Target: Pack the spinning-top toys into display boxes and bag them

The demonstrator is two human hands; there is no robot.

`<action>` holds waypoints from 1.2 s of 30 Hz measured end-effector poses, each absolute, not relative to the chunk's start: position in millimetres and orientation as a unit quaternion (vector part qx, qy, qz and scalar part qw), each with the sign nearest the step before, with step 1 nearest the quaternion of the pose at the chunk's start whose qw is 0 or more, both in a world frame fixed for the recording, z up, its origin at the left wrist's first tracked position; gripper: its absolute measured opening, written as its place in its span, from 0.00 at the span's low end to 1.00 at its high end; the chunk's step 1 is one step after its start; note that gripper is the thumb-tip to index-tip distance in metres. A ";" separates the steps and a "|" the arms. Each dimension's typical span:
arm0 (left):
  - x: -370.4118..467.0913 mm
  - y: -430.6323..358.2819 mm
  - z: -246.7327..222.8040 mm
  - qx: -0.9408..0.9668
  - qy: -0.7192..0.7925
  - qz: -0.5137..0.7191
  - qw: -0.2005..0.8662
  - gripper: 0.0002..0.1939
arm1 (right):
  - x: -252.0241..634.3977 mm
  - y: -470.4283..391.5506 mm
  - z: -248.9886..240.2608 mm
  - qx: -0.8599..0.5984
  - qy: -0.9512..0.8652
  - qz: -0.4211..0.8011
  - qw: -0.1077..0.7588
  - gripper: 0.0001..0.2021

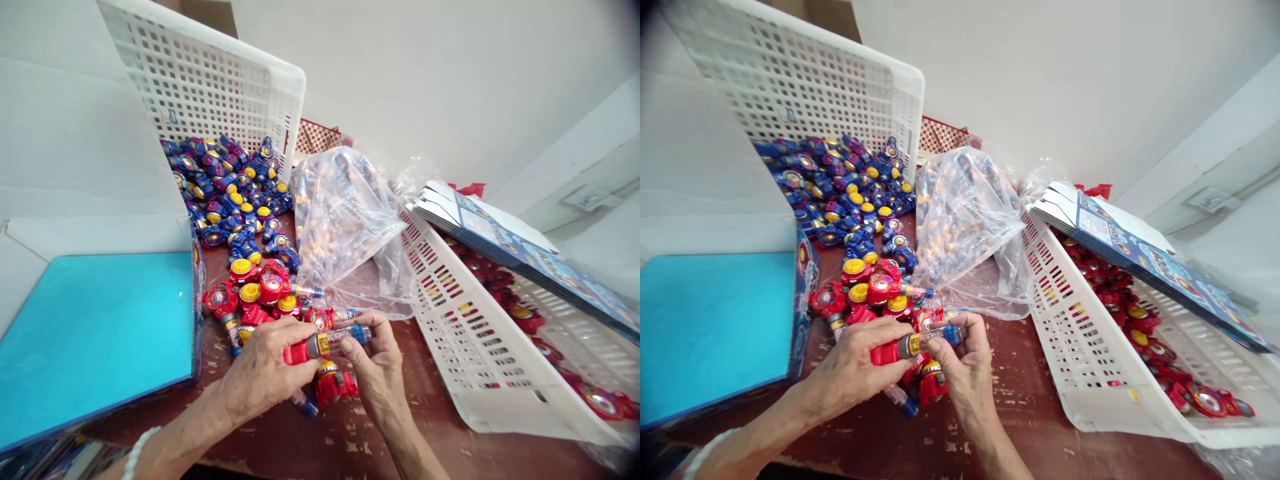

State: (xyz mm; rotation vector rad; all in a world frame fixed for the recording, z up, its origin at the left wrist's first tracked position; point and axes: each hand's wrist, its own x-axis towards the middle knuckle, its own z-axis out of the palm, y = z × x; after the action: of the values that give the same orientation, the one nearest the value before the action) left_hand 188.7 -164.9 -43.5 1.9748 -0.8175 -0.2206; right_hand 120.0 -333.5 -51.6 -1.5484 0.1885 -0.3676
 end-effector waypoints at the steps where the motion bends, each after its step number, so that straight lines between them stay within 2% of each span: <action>1: 190.6 -163.8 -45.4 0.810 -0.344 -0.092 0.465 0.04 | 119.6 -336.1 -52.2 -0.713 0.077 -0.146 0.681 0.17; 3: 194.4 -160.7 -49.9 0.805 -0.371 -0.094 0.454 0.05 | 118.1 -342.6 -47.9 -0.792 0.017 -0.111 0.600 0.12; 5: 197.1 -157.3 -53.7 0.797 -0.393 -0.077 0.452 0.08 | 116.4 -348.6 -38.1 -0.880 -0.077 -0.104 0.457 0.09; 7: 197.8 -154.8 -55.1 0.798 -0.399 -0.052 0.448 0.10 | 114.7 -352.1 -27.3 -0.930 -0.148 -0.116 0.316 0.12; 9: 197.2 -153.4 -53.8 0.797 -0.408 -0.050 0.443 0.08 | 113.3 -353.3 -20.0 -0.940 -0.186 -0.117 0.262 0.14; 14: 195.2 -152.5 -50.0 0.777 -0.428 -0.122 0.445 0.05 | 109.1 -353.0 -20.5 -0.906 -0.210 -0.106 0.352 0.15; 16: 194.7 -152.9 -51.1 0.782 -0.433 -0.116 0.434 0.06 | 108.4 -352.7 -22.1 -0.906 -0.179 -0.071 0.377 0.14; 20: 193.5 -155.2 -54.5 0.825 -0.422 -0.038 0.374 0.09 | 111.3 -351.5 -23.8 -0.884 -0.075 0.025 0.461 0.12; 26: 186.0 -155.3 -56.9 0.855 -0.465 0.050 0.225 0.11 | 115.5 -352.6 -39.9 -0.808 0.024 0.117 0.577 0.21; 30: 185.2 -155.2 -52.6 0.847 -0.484 0.145 0.164 0.11 | 114.1 -351.9 -45.5 -0.689 0.122 0.229 0.676 0.24; 33: 192.1 -155.1 -45.8 0.845 -0.491 0.112 0.179 0.09 | 110.9 -351.5 -37.3 -0.707 0.115 0.237 0.656 0.24; 36: 199.9 -154.0 -41.5 0.857 -0.475 0.045 0.194 0.11 | 106.7 -353.7 -29.4 -0.841 0.009 0.104 0.531 0.19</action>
State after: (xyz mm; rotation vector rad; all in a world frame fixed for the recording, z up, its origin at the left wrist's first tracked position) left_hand 199.9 -154.0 -41.5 2.4034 -1.3309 0.1274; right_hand 106.7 -353.7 -29.4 -2.0062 0.0210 0.2481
